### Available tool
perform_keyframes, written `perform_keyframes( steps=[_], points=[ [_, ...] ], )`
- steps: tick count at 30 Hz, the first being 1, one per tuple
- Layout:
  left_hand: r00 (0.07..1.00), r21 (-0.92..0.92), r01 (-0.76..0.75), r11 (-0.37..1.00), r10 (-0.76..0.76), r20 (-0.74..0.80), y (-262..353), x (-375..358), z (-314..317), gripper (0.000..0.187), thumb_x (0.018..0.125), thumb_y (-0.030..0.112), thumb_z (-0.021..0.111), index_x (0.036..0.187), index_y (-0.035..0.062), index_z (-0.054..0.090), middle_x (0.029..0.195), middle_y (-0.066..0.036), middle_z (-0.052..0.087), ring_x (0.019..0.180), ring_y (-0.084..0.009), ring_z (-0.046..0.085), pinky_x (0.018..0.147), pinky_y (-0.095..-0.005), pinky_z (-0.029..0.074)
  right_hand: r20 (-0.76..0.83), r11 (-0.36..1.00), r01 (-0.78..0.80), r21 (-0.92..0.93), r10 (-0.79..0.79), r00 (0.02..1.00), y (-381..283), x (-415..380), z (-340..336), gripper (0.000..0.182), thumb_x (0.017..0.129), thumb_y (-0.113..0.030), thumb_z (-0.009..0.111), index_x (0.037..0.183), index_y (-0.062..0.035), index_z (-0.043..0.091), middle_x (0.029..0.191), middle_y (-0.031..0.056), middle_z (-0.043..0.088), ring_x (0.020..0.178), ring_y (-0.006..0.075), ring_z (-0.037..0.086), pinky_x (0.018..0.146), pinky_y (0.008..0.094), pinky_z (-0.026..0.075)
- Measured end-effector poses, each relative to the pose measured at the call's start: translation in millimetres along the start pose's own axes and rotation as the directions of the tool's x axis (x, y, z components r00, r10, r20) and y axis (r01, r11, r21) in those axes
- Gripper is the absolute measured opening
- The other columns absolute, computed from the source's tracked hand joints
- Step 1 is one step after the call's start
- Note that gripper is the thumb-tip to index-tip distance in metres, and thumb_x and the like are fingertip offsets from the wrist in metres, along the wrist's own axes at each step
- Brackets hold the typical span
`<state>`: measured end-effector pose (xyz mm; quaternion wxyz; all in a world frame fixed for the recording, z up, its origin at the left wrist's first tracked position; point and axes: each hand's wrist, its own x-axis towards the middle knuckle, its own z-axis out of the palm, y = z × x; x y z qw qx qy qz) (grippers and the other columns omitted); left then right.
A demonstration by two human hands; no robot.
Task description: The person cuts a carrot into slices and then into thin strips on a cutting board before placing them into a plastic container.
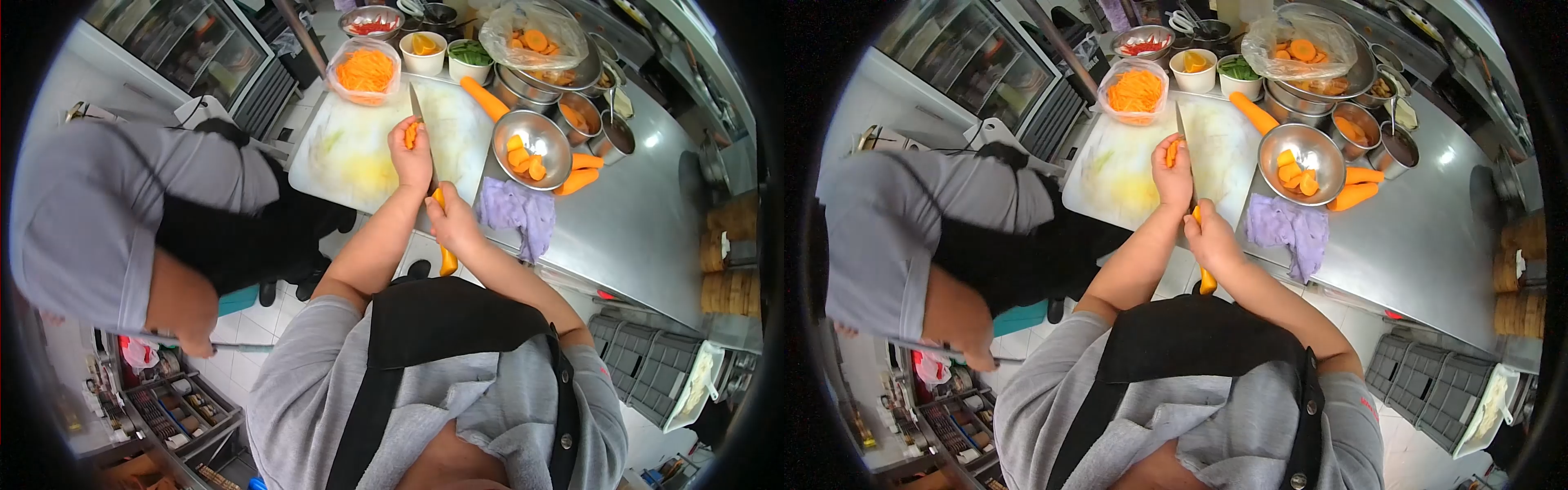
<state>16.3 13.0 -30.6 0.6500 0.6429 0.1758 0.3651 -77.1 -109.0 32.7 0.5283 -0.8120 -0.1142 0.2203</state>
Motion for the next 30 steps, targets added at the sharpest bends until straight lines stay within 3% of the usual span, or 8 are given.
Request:
perform_keyframes(
  steps=[5, 8, 11, 23, 26, 27, 29, 30],
  points=[
    [0.980, -0.242, 0.167, 0.956, -0.187, -0.065, 1, 23, -7, 0.017, 0.091, 0.009, 0.059, 0.107, 0.0035, 0.059, 0.100, -0.007, 0.060, 0.084, -0.0136, 0.058, 0.077, -0.0241, 0.048, -0.043, 0.992, 0.105, -0.064, -0.108, 0.993, 5, -5, 3, 0.038, 0.096, -0.022, 0.051, 0.126, -0.0020, 0.040, 0.071, 0.0087, 0.055, 0.050, 0.0153, 0.054, 0.043, 0.0311, 0.045],
    [0.943, -0.437, 0.278, 0.855, -0.329, -0.043, 22, 26, -4, 0.019, 0.091, 0.007, 0.057, 0.110, 0.0055, 0.056, 0.098, -0.007, 0.060, 0.078, -0.0133, 0.058, 0.064, -0.0253, 0.050, -0.110, 0.998, 0.060, 0.009, -0.059, 0.992, 3, -3, -3, 0.033, 0.094, -0.023, 0.050, 0.114, 0.0027, 0.044, 0.082, 0.0226, 0.062, 0.071, 0.0362, 0.063, 0.065, 0.0440, 0.049],
    [0.885, -0.565, 0.405, 0.719, -0.464, 0.043, 26, 34, -13, 0.023, 0.092, 0.006, 0.054, 0.114, 0.0071, 0.052, 0.100, -0.009, 0.060, 0.077, -0.0175, 0.059, 0.057, -0.0296, 0.050, -0.055, 0.940, -0.164, 0.301, 0.189, 0.981, -8, 7, -19, 0.031, 0.094, -0.024, 0.049, 0.110, 0.0025, 0.048, 0.080, 0.0182, 0.064, 0.069, 0.0294, 0.063, 0.064, 0.0408, 0.049],
    [0.984, -0.596, 0.177, 0.783, -0.162, 0.078, 58, 148, -28, 0.022, 0.092, 0.008, 0.054, 0.113, 0.0053, 0.055, 0.101, -0.009, 0.060, 0.083, -0.0182, 0.060, 0.063, -0.0291, 0.052, -0.126, 0.998, -0.053, 0.015, 0.054, 0.991, 44, 54, -16, 0.032, 0.092, -0.028, 0.052, 0.101, 0.0024, 0.052, 0.080, 0.0175, 0.065, 0.074, 0.0319, 0.065, 0.069, 0.0403, 0.050],
    [0.999, -0.397, 0.011, 0.918, -0.029, -0.040, 41, 196, -16, 0.019, 0.089, 0.008, 0.058, 0.108, 0.0047, 0.060, 0.105, -0.011, 0.060, 0.088, -0.0232, 0.060, 0.075, -0.0310, 0.052, -0.124, 0.995, -0.072, -0.066, 0.063, 0.990, 40, 52, -17, 0.035, 0.091, -0.029, 0.052, 0.104, 0.0029, 0.051, 0.081, 0.0204, 0.064, 0.076, 0.0350, 0.065, 0.070, 0.0415, 0.050],
    [0.993, -0.095, -0.110, 0.989, 0.106, -0.053, 29, 211, -16, 0.020, 0.087, 0.009, 0.060, 0.107, 0.0046, 0.061, 0.107, -0.012, 0.060, 0.091, -0.0255, 0.060, 0.080, -0.0327, 0.051, -0.137, 0.994, -0.070, -0.081, 0.058, 0.989, 40, 52, -15, 0.036, 0.091, -0.030, 0.052, 0.104, 0.0029, 0.051, 0.082, 0.0214, 0.064, 0.077, 0.0364, 0.064, 0.070, 0.0422, 0.049],
    [0.935, 0.497, -0.326, 0.804, 0.352, 0.044, 8, 233, -17, 0.022, 0.084, 0.012, 0.064, 0.105, 0.0044, 0.063, 0.112, -0.014, 0.060, 0.098, -0.0301, 0.059, 0.090, -0.0360, 0.048, -0.162, 0.991, -0.068, -0.114, 0.049, 0.986, 40, 51, -14, 0.038, 0.091, -0.031, 0.052, 0.106, 0.0030, 0.051, 0.083, 0.0234, 0.064, 0.078, 0.0391, 0.064, 0.071, 0.0436, 0.049],
    [0.955, 0.623, -0.283, 0.729, 0.278, 0.108, 7, 235, -17, 0.025, 0.083, 0.014, 0.065, 0.106, 0.0050, 0.064, 0.114, -0.015, 0.059, 0.101, -0.0315, 0.057, 0.093, -0.0381, 0.046, -0.168, 0.991, -0.062, -0.119, 0.041, 0.985, 42, 51, -13, 0.038, 0.091, -0.032, 0.052, 0.106, 0.0029, 0.050, 0.083, 0.0242, 0.063, 0.079, 0.0402, 0.063, 0.071, 0.0442, 0.049]
  ],
)
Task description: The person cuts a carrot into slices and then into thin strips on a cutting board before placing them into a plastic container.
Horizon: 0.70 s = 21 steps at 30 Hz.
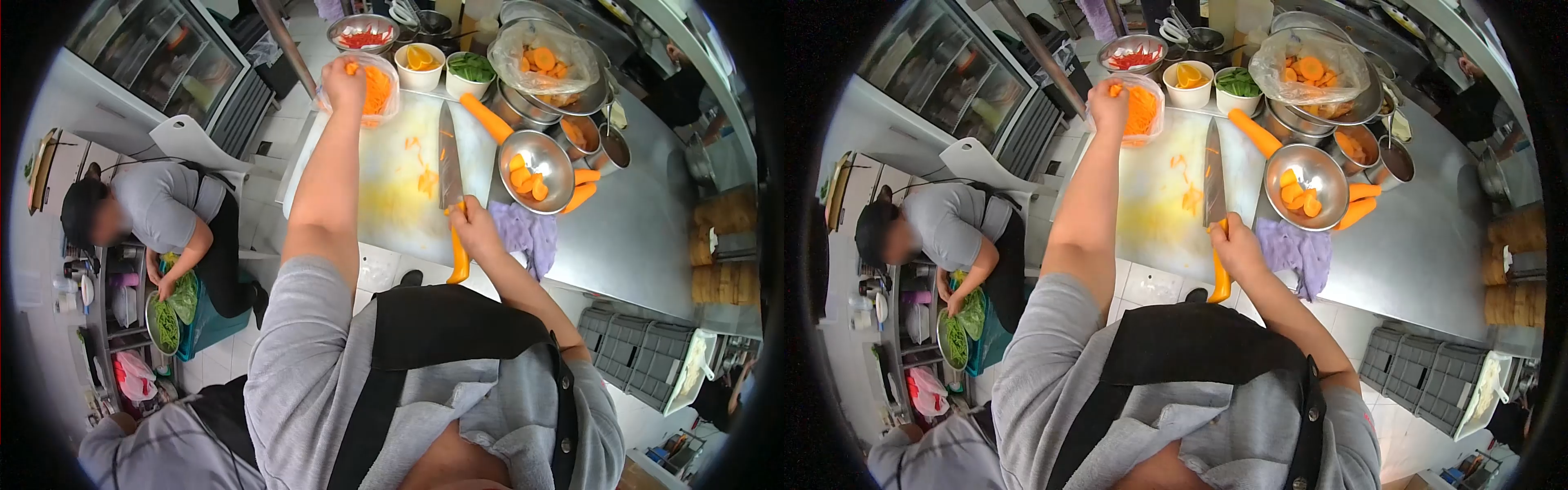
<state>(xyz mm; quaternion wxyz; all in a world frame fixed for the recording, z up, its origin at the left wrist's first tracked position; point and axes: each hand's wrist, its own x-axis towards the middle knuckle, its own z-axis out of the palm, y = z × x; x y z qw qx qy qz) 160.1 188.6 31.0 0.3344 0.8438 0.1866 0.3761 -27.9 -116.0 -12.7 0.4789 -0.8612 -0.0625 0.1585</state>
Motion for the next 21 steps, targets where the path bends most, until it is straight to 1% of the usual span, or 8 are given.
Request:
perform_keyframes(
  steps=[2, 5, 8, 11, 14, 17, 20, 21],
  points=[
    [0.980, 0.301, 0.019, 0.954, -0.078, 0.184, 0, 1, 2, 0.029, 0.080, 0.017, 0.068, 0.107, 0.0062, 0.065, 0.117, -0.016, 0.057, 0.109, -0.0342, 0.054, 0.098, -0.0423, 0.042, -0.012, 1.000, 0.010, -0.005, -0.010, 1.000, 5, 1, 2, 0.039, 0.091, -0.033, 0.052, 0.108, 0.0026, 0.050, 0.085, 0.0256, 0.063, 0.081, 0.0423, 0.062, 0.072, 0.0455, 0.048],
    [0.964, 0.391, 0.042, 0.919, -0.140, 0.226, -10, 9, 15, 0.036, 0.083, 0.027, 0.064, 0.113, 0.0072, 0.063, 0.119, -0.019, 0.058, 0.116, -0.0348, 0.051, 0.101, -0.0436, 0.039, -0.023, 0.998, 0.000, -0.071, -0.002, 1.000, 2, -1, 2, 0.040, 0.091, -0.033, 0.052, 0.110, 0.0022, 0.050, 0.086, 0.0265, 0.063, 0.083, 0.0434, 0.062, 0.074, 0.0463, 0.048],
    [0.878, 0.471, 0.100, 0.877, -0.301, 0.373, -7, 19, 13, 0.051, 0.086, 0.037, 0.058, 0.126, 0.0054, 0.055, 0.133, -0.020, 0.050, 0.128, -0.0359, 0.042, 0.108, -0.0418, 0.033, -0.018, 0.997, -0.003, -0.073, 0.002, 1.000, -5, -3, 1, 0.039, 0.091, -0.033, 0.051, 0.107, 0.0027, 0.050, 0.087, 0.0278, 0.062, 0.085, 0.0448, 0.061, 0.075, 0.0471, 0.048],
    [0.840, 0.525, 0.103, 0.845, -0.356, 0.408, -2, 15, 15, 0.063, 0.087, 0.040, 0.054, 0.136, 0.0006, 0.045, 0.147, -0.020, 0.035, 0.139, -0.0358, 0.027, 0.114, -0.0391, 0.024, -0.038, 0.998, -0.009, -0.070, 0.006, 0.999, -8, -6, 0, 0.038, 0.091, -0.033, 0.051, 0.103, 0.0026, 0.049, 0.087, 0.0285, 0.062, 0.085, 0.0453, 0.061, 0.074, 0.0482, 0.047],
    [0.852, 0.542, 0.062, 0.838, -0.328, 0.409, 12, 5, 6, 0.074, 0.087, 0.046, 0.051, 0.143, 0.0001, 0.034, 0.152, -0.020, 0.027, 0.143, -0.0333, 0.016, 0.117, -0.0373, 0.014, -0.024, 0.997, -0.003, -0.075, 0.001, 1.000, -7, -6, -1, 0.037, 0.091, -0.033, 0.051, 0.101, 0.0023, 0.049, 0.087, 0.0289, 0.062, 0.085, 0.0453, 0.061, 0.074, 0.0488, 0.047],
    [0.904, 0.594, -0.003, 0.804, -0.251, 0.345, 7, 2, 10, 0.078, 0.084, 0.046, 0.057, 0.142, -0.0004, 0.034, 0.149, -0.021, 0.032, 0.139, -0.0363, 0.027, 0.114, -0.0383, 0.025, -0.031, 0.997, 0.000, -0.078, -0.003, 1.000, -8, -6, -1, 0.037, 0.091, -0.032, 0.050, 0.103, 0.0026, 0.050, 0.087, 0.0289, 0.062, 0.085, 0.0453, 0.061, 0.074, 0.0492, 0.047],
    [0.870, 0.538, -0.030, 0.842, -0.244, 0.429, 16, 15, -9, 0.067, 0.081, 0.042, 0.065, 0.133, 0.0017, 0.049, 0.138, -0.019, 0.048, 0.126, -0.0345, 0.048, 0.103, -0.0383, 0.041, -0.038, 0.997, 0.000, -0.075, -0.003, 0.999, -14, -9, -3, 0.038, 0.090, -0.032, 0.050, 0.105, 0.0031, 0.050, 0.086, 0.0290, 0.062, 0.084, 0.0453, 0.061, 0.075, 0.0490, 0.047],
    [0.840, 0.546, -0.115, 0.830, -0.212, 0.499, 18, 22, -14, 0.062, 0.079, 0.041, 0.067, 0.126, 0.0025, 0.055, 0.130, -0.019, 0.054, 0.118, -0.0325, 0.053, 0.099, -0.0381, 0.044, -0.044, 0.997, 0.009, -0.081, -0.013, 0.999, -13, -8, -2, 0.038, 0.090, -0.032, 0.051, 0.106, 0.0033, 0.050, 0.087, 0.0291, 0.062, 0.084, 0.0454, 0.061, 0.075, 0.0490, 0.048]
  ],
)
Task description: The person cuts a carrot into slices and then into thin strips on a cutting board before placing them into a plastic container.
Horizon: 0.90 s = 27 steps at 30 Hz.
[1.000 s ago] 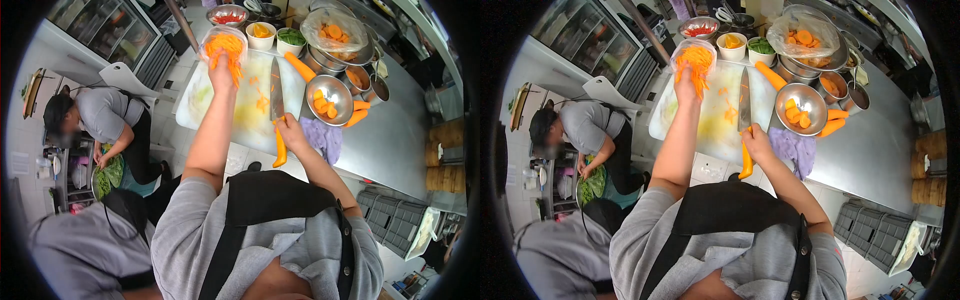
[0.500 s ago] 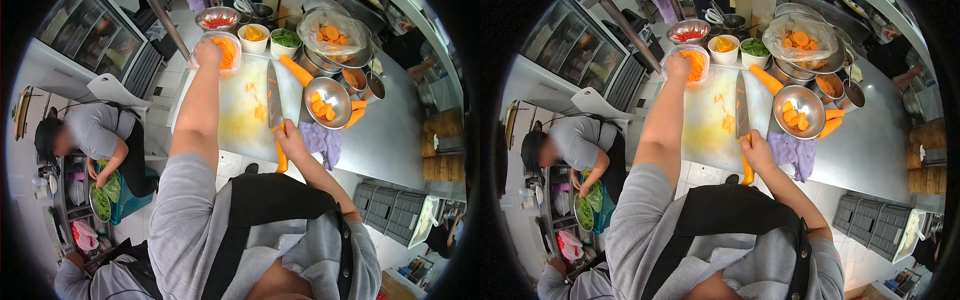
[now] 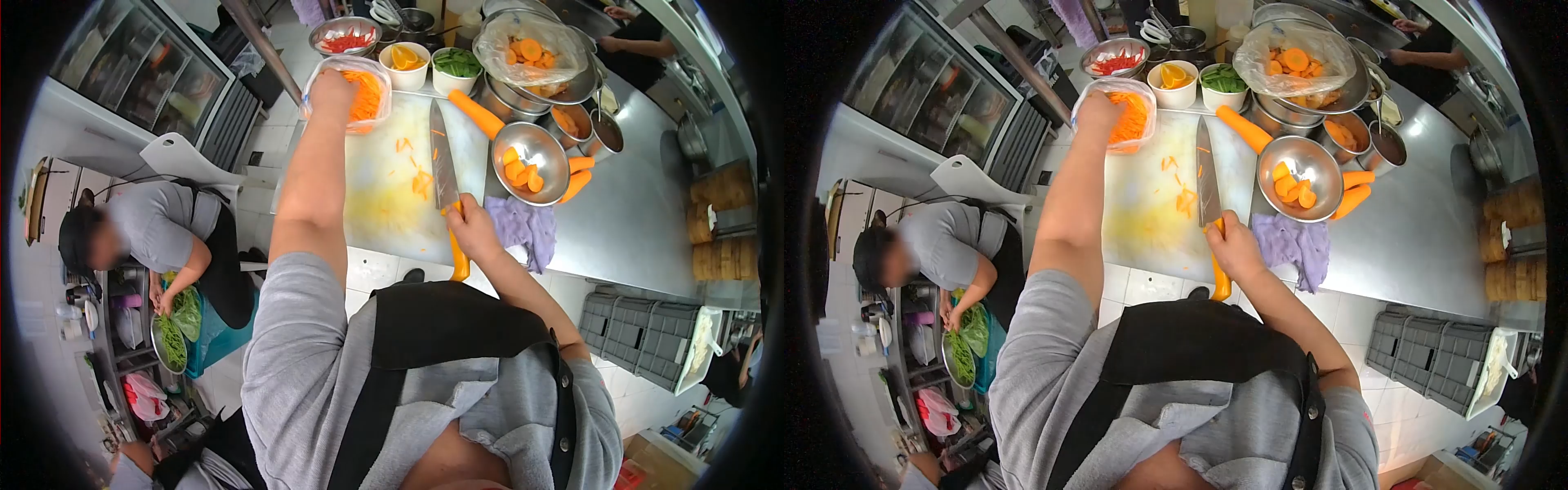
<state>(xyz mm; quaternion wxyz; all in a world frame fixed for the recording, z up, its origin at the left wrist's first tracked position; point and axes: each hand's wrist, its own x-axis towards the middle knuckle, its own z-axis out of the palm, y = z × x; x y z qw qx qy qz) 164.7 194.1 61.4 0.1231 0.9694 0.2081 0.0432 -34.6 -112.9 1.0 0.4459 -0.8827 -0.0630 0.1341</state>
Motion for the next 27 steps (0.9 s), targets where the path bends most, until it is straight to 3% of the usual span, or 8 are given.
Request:
perform_keyframes(
  steps=[5, 11, 12, 18, 21, 23, 25, 27],
  points=[
    [0.973, 0.229, -0.212, 0.950, 0.184, 0.139, 0, 20, -36, 0.043, 0.073, 0.042, 0.075, 0.095, 0.0043, 0.073, 0.099, -0.019, 0.069, 0.093, -0.0262, 0.068, 0.087, -0.0370, 0.051, -0.013, 0.999, 0.003, -0.052, -0.004, 1.000, -1, 1, 1, 0.040, 0.090, -0.033, 0.051, 0.106, 0.0036, 0.050, 0.089, 0.0294, 0.063, 0.085, 0.0455, 0.061, 0.076, 0.0487, 0.048],
    [1.000, 0.229, 0.002, 0.974, -0.004, 0.008, 32, -29, -63, 0.059, 0.085, 0.053, 0.056, 0.124, 0.0096, 0.062, 0.131, -0.012, 0.056, 0.119, -0.0298, 0.053, 0.097, -0.0406, 0.042, -0.026, 0.998, 0.023, -0.055, -0.025, 0.999, 9, 6, 6, 0.038, 0.090, -0.033, 0.051, 0.106, 0.0020, 0.051, 0.088, 0.0283, 0.063, 0.084, 0.0444, 0.062, 0.075, 0.0476, 0.049],
    [0.999, 0.376, -0.009, 0.927, -0.007, 0.041, 30, -27, -53, 0.057, 0.092, 0.051, 0.045, 0.131, 0.0112, 0.057, 0.140, -0.011, 0.047, 0.123, -0.0331, 0.046, 0.099, -0.0425, 0.038, 0.013, 1.000, 0.006, 0.004, -0.006, 1.000, 15, 9, 7, 0.038, 0.091, -0.033, 0.051, 0.107, 0.0016, 0.051, 0.088, 0.0277, 0.064, 0.084, 0.0433, 0.063, 0.075, 0.0465, 0.049],
    [0.891, 0.174, -0.212, 0.962, 0.263, -0.370, 17, -36, -32, 0.030, 0.090, 0.025, 0.054, 0.108, 0.0045, 0.065, 0.125, -0.016, 0.055, 0.110, -0.0356, 0.054, 0.089, -0.0442, 0.044, 0.118, 0.965, -0.167, 0.204, 0.145, 0.982, 23, 9, -8, 0.040, 0.094, -0.029, 0.050, 0.124, -0.0024, 0.045, 0.080, 0.0154, 0.062, 0.067, 0.0274, 0.062, 0.061, 0.0375, 0.050],
    [0.760, -0.053, -0.572, 0.819, 0.504, -0.411, 24, -78, -36, 0.017, 0.087, 0.014, 0.057, 0.096, 0.0014, 0.063, 0.110, -0.020, 0.060, 0.100, -0.0362, 0.058, 0.086, -0.0425, 0.047, 0.151, 0.938, -0.256, 0.235, 0.225, 0.963, -4, -6, -30, 0.044, 0.095, -0.027, 0.049, 0.134, -0.0067, 0.039, 0.078, 0.0084, 0.057, 0.059, 0.0173, 0.056, 0.053, 0.0319, 0.047],
    [0.863, -0.451, -0.468, 0.760, 0.503, -0.048, 34, -110, -16, 0.019, 0.089, 0.016, 0.060, 0.103, 0.0056, 0.065, 0.104, -0.018, 0.063, 0.100, -0.0313, 0.061, 0.090, -0.0398, 0.047, 0.160, 0.945, -0.252, 0.208, 0.222, 0.962, 3, -6, -36, 0.046, 0.096, -0.024, 0.048, 0.139, -0.0118, 0.035, 0.082, 0.0055, 0.054, 0.059, 0.0120, 0.052, 0.049, 0.0277, 0.044],
    [0.797, -0.516, -0.533, 0.671, 0.603, -0.039, 27, -129, 25, 0.031, 0.092, 0.022, 0.058, 0.116, 0.0033, 0.061, 0.117, -0.020, 0.059, 0.112, -0.0334, 0.055, 0.099, -0.0415, 0.042, 0.140, 0.950, -0.218, 0.226, 0.189, 0.972, 6, -10, -40, 0.046, 0.096, -0.023, 0.048, 0.139, -0.0121, 0.036, 0.081, 0.0047, 0.054, 0.057, 0.0108, 0.050, 0.048, 0.0270, 0.043],
    [0.787, -0.295, -0.614, 0.732, 0.594, -0.166, 20, -132, 65, 0.041, 0.094, 0.025, 0.053, 0.124, -0.0016, 0.053, 0.126, -0.024, 0.053, 0.121, -0.0367, 0.048, 0.105, -0.0414, 0.036, 0.127, 0.952, -0.189, 0.239, 0.163, 0.978, 9, -14, -44, 0.046, 0.096, -0.022, 0.048, 0.139, -0.0125, 0.036, 0.078, 0.0038, 0.053, 0.055, 0.0099, 0.049, 0.046, 0.0265, 0.042]
  ],
)
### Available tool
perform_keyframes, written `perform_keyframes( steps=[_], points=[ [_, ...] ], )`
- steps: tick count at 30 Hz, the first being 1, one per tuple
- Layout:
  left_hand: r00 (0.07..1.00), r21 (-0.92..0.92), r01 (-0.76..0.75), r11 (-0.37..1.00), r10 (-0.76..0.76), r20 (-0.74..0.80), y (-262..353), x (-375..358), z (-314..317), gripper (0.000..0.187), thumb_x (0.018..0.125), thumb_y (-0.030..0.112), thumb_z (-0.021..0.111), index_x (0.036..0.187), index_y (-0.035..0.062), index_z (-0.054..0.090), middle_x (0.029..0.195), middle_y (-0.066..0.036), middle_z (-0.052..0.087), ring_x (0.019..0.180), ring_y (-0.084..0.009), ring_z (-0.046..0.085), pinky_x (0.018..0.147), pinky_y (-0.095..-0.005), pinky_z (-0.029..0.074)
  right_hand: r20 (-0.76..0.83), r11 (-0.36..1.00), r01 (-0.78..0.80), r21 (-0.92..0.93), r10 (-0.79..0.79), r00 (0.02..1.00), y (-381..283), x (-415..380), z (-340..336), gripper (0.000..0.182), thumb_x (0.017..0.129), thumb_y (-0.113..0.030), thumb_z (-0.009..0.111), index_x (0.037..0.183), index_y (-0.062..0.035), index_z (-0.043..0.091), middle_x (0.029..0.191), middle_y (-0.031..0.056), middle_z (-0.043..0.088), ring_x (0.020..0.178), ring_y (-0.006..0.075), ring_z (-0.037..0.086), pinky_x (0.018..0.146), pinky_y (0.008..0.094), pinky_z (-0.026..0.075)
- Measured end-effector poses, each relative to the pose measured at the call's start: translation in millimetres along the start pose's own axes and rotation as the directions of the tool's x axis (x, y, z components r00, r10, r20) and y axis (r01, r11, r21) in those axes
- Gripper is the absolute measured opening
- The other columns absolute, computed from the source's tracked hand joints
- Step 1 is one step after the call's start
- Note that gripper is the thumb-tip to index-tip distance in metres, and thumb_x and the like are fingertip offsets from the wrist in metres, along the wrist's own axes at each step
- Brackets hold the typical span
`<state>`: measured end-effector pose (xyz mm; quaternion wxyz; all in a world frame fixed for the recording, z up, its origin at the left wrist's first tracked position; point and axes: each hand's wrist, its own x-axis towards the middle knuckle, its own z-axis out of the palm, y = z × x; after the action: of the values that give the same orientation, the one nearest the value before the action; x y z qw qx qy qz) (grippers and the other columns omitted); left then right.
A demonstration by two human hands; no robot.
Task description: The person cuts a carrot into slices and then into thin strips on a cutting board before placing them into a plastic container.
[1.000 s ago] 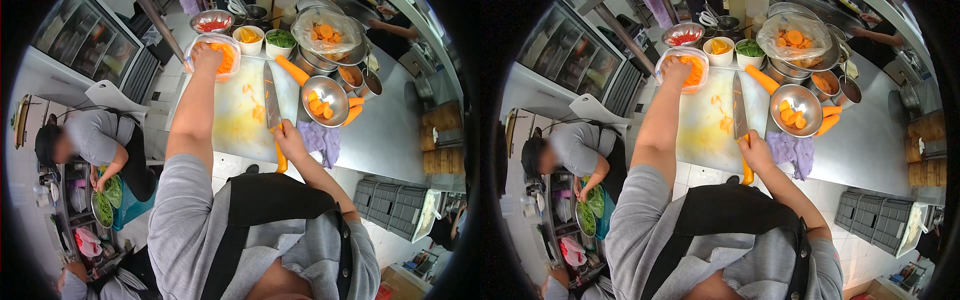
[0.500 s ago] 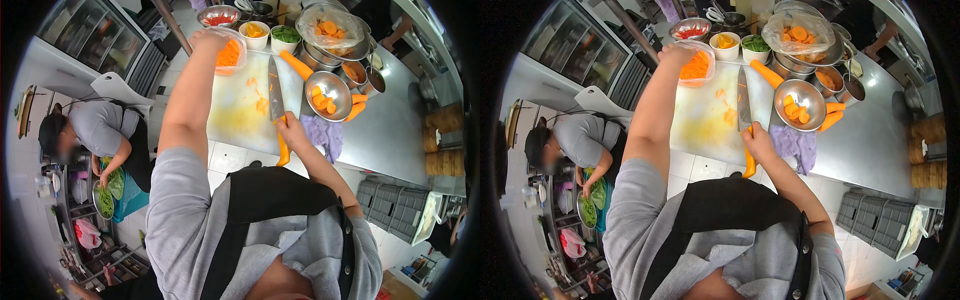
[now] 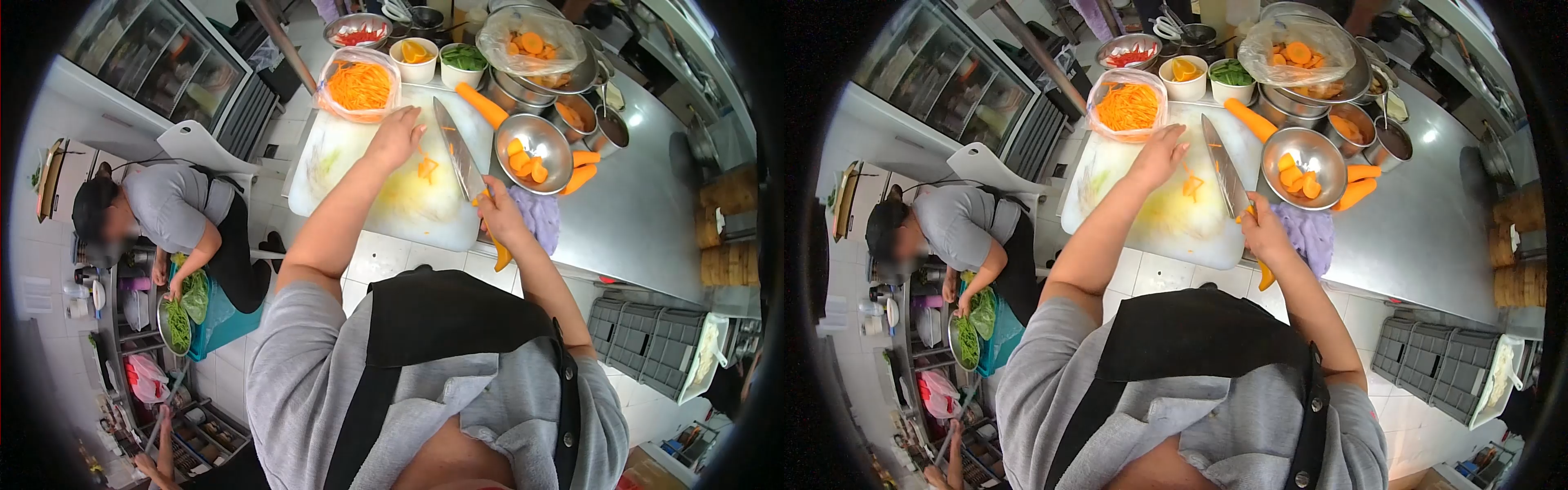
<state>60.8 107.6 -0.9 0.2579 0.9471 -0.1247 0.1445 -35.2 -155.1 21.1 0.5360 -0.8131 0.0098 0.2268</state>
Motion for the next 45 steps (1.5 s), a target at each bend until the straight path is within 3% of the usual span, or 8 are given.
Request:
perform_keyframes(
  steps=[4, 8, 12, 20, 27, 33, 39, 45],
  points=[
    [0.986, 0.223, 0.092, 0.970, -0.120, 0.118, 11, -17, 22, 0.055, 0.098, 0.031, 0.043, 0.136, -0.0081, 0.038, 0.143, -0.026, 0.037, 0.136, -0.0384, 0.031, 0.115, -0.0430, 0.022, -0.030, 0.995, 0.097, -0.039, -0.098, 0.995, 16, 1, 3, 0.048, 0.095, -0.019, 0.048, 0.141, -0.0134, 0.036, 0.073, 0.0025, 0.053, 0.053, 0.0096, 0.049, 0.046, 0.0267, 0.043],
    [0.990, 0.152, 0.067, 0.986, -0.085, 0.111, 30, -39, 34, 0.054, 0.101, 0.032, 0.035, 0.137, -0.0080, 0.038, 0.146, -0.026, 0.033, 0.139, -0.0359, 0.027, 0.116, -0.0431, 0.019, -0.024, 0.984, 0.141, -0.112, -0.145, 0.989, 20, -1, 10, 0.046, 0.092, -0.018, 0.051, 0.136, -0.0053, 0.043, 0.089, 0.0189, 0.065, 0.081, 0.0293, 0.063, 0.076, 0.0364, 0.050],
    [0.991, -0.064, 0.128, 0.990, -0.124, 0.056, 53, -68, 28, 0.051, 0.100, 0.027, 0.037, 0.138, -0.0080, 0.037, 0.146, -0.026, 0.033, 0.137, -0.0374, 0.030, 0.114, -0.0420, 0.024, 0.055, 0.968, 0.169, -0.186, -0.161, 0.985, 18, -15, 13, 0.047, 0.092, -0.019, 0.051, 0.137, -0.0052, 0.042, 0.092, 0.0217, 0.064, 0.084, 0.0328, 0.064, 0.077, 0.0370, 0.049],
    [0.939, -0.445, 0.155, 0.882, -0.271, -0.211, 61, -118, 28, 0.044, 0.101, 0.021, 0.039, 0.136, -0.0052, 0.041, 0.138, -0.026, 0.044, 0.127, -0.0338, 0.046, 0.107, -0.0380, 0.036, 0.246, 0.980, 0.111, -0.167, -0.068, 0.967, 1, -50, -11, 0.047, 0.093, -0.018, 0.051, 0.137, -0.0048, 0.042, 0.087, 0.0170, 0.063, 0.075, 0.0260, 0.061, 0.071, 0.0364, 0.049],
    [0.781, -0.814, 0.272, 0.513, -0.612, -0.125, 49, -111, 14, 0.043, 0.103, 0.024, 0.039, 0.134, -0.0049, 0.044, 0.135, -0.015, 0.051, 0.124, -0.0218, 0.049, 0.106, -0.0320, 0.036, 0.293, 0.990, 0.087, -0.115, -0.050, 0.955, 17, -64, -22, 0.047, 0.094, -0.019, 0.052, 0.139, -0.0096, 0.041, 0.070, 0.0058, 0.054, 0.053, 0.0139, 0.051, 0.052, 0.0292, 0.044],
    [0.881, -0.385, 0.273, 0.882, -0.390, -0.269, 64, -116, 29, 0.043, 0.099, 0.018, 0.045, 0.134, -0.0069, 0.043, 0.134, -0.022, 0.048, 0.125, -0.0310, 0.047, 0.106, -0.0356, 0.036, 0.308, 0.996, 0.036, -0.079, -0.010, 0.951, 19, -70, -15, 0.049, 0.095, -0.018, 0.048, 0.142, -0.0124, 0.038, 0.071, 0.0017, 0.052, 0.051, 0.0090, 0.048, 0.045, 0.0253, 0.043],
    [0.849, -0.186, 0.279, 0.942, -0.332, -0.412, 63, -102, 27, 0.046, 0.096, 0.018, 0.046, 0.131, -0.0116, 0.041, 0.132, -0.030, 0.045, 0.123, -0.0434, 0.043, 0.106, -0.0442, 0.035, 0.282, 0.997, 0.063, -0.040, -0.049, 0.958, 21, -72, 12, 0.052, 0.095, -0.021, 0.047, 0.143, -0.0069, 0.034, 0.070, 0.0069, 0.056, 0.049, 0.0134, 0.051, 0.045, 0.0297, 0.045],
    [0.878, 0.094, 0.465, 0.880, -0.446, -0.171, 70, -98, 33, 0.065, 0.098, 0.041, 0.041, 0.138, -0.0083, 0.034, 0.145, -0.029, 0.033, 0.138, -0.0404, 0.027, 0.115, -0.0450, 0.018, 0.263, 0.999, 0.030, -0.046, -0.016, 0.965, 16, -75, 29, 0.055, 0.096, -0.021, 0.047, 0.146, -0.0069, 0.030, 0.071, 0.0092, 0.057, 0.048, 0.0148, 0.054, 0.046, 0.0304, 0.048]
  ],
)
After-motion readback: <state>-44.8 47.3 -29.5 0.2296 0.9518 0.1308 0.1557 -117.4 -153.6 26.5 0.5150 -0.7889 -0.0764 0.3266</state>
